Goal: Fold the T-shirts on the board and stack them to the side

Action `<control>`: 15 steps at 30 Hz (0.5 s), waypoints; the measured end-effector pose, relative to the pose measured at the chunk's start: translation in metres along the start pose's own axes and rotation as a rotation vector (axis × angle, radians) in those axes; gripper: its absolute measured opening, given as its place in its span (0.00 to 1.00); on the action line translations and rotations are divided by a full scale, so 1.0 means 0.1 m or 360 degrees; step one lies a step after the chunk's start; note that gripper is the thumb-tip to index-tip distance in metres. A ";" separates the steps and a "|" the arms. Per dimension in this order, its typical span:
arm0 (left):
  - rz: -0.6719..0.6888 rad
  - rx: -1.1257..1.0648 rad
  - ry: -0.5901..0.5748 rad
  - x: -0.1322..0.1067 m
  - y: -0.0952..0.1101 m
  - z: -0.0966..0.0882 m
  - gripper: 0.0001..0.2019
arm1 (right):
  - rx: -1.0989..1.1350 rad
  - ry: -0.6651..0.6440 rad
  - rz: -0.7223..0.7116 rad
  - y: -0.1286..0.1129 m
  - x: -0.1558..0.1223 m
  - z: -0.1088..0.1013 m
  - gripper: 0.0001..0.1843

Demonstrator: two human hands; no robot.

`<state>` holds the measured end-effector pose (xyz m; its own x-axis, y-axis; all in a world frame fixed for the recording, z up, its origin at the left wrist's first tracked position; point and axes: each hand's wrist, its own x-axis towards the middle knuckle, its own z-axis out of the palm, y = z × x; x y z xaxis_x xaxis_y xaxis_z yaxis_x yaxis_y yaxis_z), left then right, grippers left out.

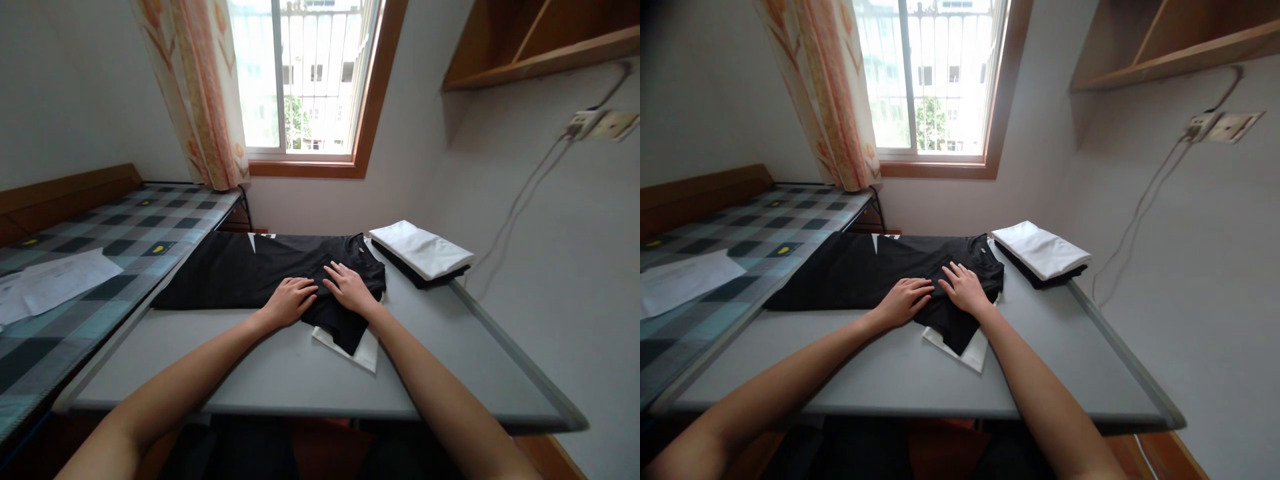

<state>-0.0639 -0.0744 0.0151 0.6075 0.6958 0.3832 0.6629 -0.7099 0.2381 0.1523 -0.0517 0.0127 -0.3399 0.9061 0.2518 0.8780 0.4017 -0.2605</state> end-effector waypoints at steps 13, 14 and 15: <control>0.0003 0.0085 -0.0070 -0.02 0.00 0.00 0.19 | -0.0183 -0.0472 0.0436 0.27 -0.06 -0.18 0.41; 0.0011 0.0081 -0.0071 -0.02 0.00 0.00 0.19 | -0.0181 -0.0468 0.0437 0.30 -0.07 -0.19 0.41; 0.0021 0.0077 -0.0073 -0.03 -0.01 0.00 0.20 | -0.0177 -0.0461 0.0429 0.32 -0.07 -0.20 0.40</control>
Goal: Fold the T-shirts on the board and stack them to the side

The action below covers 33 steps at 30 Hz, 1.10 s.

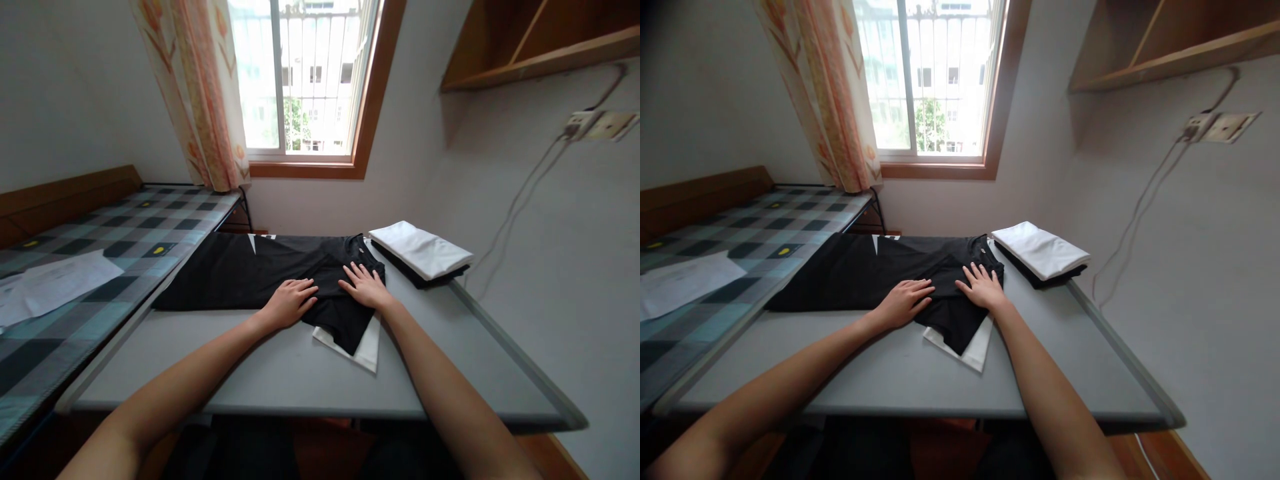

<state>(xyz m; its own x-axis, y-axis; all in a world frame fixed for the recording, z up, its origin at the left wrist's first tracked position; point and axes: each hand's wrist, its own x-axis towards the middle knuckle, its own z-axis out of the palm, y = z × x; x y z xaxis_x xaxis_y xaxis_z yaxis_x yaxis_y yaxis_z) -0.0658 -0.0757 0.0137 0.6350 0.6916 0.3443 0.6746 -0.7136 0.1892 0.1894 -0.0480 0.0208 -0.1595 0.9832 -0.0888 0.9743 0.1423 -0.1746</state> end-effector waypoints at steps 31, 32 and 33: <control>-0.0827 0.0372 -0.0298 0.02 -0.75 -0.12 0.30 | 0.0207 0.0576 -0.0029 0.15 0.06 -0.07 0.28; -0.0827 0.0371 -0.0298 0.02 -0.75 -0.12 0.31 | 0.0258 0.0661 -0.0020 0.20 0.06 -0.09 0.28; -0.0825 0.0370 -0.0297 0.02 -0.75 -0.12 0.31 | 0.0305 0.0724 -0.0013 0.26 0.07 -0.11 0.27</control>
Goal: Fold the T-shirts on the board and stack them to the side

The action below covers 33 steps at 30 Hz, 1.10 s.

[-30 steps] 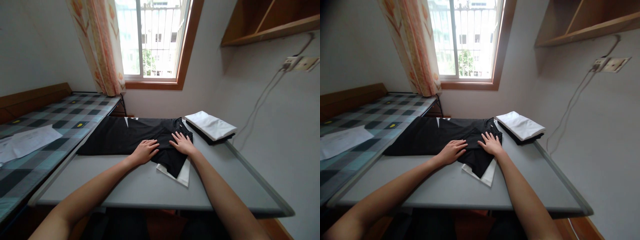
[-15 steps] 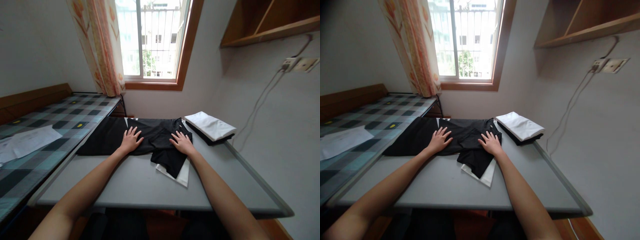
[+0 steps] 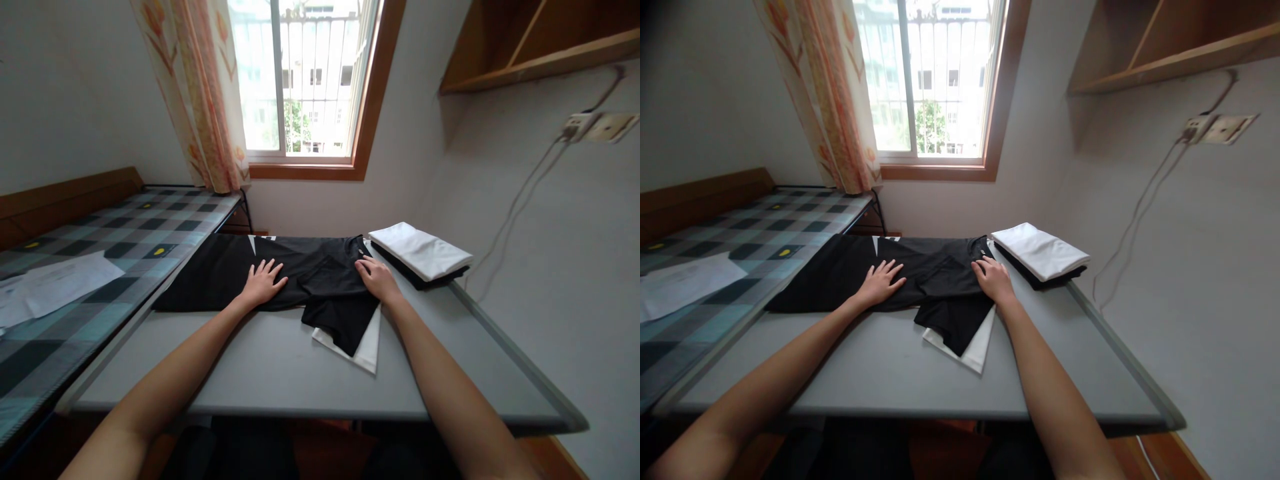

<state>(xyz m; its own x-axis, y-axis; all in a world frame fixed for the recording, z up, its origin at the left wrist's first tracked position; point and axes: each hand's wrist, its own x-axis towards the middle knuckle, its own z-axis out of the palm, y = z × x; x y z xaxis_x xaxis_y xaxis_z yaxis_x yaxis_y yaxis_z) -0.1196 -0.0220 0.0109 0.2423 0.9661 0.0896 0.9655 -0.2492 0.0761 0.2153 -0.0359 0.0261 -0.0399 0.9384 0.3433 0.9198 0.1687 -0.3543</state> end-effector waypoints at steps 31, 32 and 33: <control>0.0006 -0.0003 0.0005 0.00 -0.01 0.02 0.32 | -0.0123 -0.0297 0.0126 0.27 0.04 0.12 0.27; 0.0000 -0.0002 0.0000 0.00 -0.01 0.03 0.32 | -0.0125 -0.0301 0.0126 0.26 0.05 0.11 0.27; -0.0006 0.0006 -0.0005 0.01 -0.01 0.03 0.33 | -0.0131 -0.0306 0.0125 0.25 0.05 0.10 0.27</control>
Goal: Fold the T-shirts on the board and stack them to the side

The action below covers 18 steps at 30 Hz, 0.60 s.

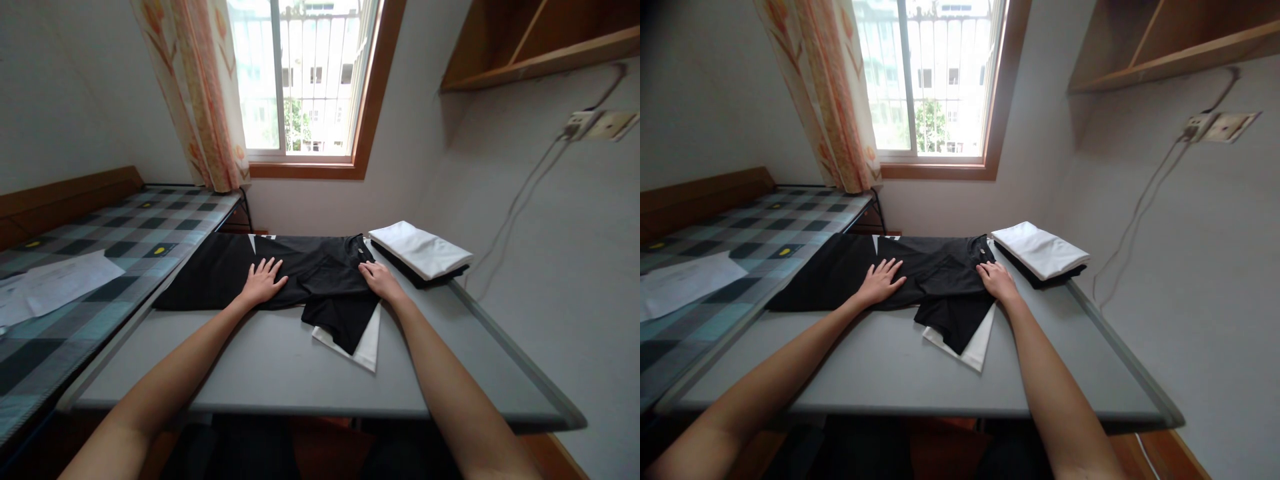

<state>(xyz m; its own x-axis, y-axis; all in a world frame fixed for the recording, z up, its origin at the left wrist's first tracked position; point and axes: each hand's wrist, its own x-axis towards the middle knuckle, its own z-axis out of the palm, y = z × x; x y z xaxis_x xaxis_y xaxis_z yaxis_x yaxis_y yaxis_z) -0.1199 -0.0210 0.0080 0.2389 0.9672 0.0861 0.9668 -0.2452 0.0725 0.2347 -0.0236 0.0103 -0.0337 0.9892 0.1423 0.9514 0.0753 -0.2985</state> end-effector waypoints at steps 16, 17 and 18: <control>0.0002 0.0031 -0.0022 -0.07 0.04 -0.01 0.33 | -0.0111 -0.0014 0.0056 -0.12 -0.05 -0.19 0.27; 0.0005 0.0033 -0.0020 -0.08 0.05 -0.01 0.33 | -0.0132 -0.0007 0.0048 -0.12 -0.05 -0.20 0.27; 0.0007 0.0036 -0.0018 -0.09 0.05 -0.01 0.33 | -0.0157 0.0002 0.0037 -0.12 -0.07 -0.20 0.28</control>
<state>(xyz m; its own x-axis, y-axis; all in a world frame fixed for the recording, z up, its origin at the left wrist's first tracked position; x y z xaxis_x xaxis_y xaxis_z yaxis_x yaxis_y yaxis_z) -0.1176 -0.0307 0.0088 0.2437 0.9669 0.0752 0.9675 -0.2477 0.0499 0.2295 -0.0337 0.0318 -0.0108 0.9904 0.1378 0.9774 0.0395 -0.2076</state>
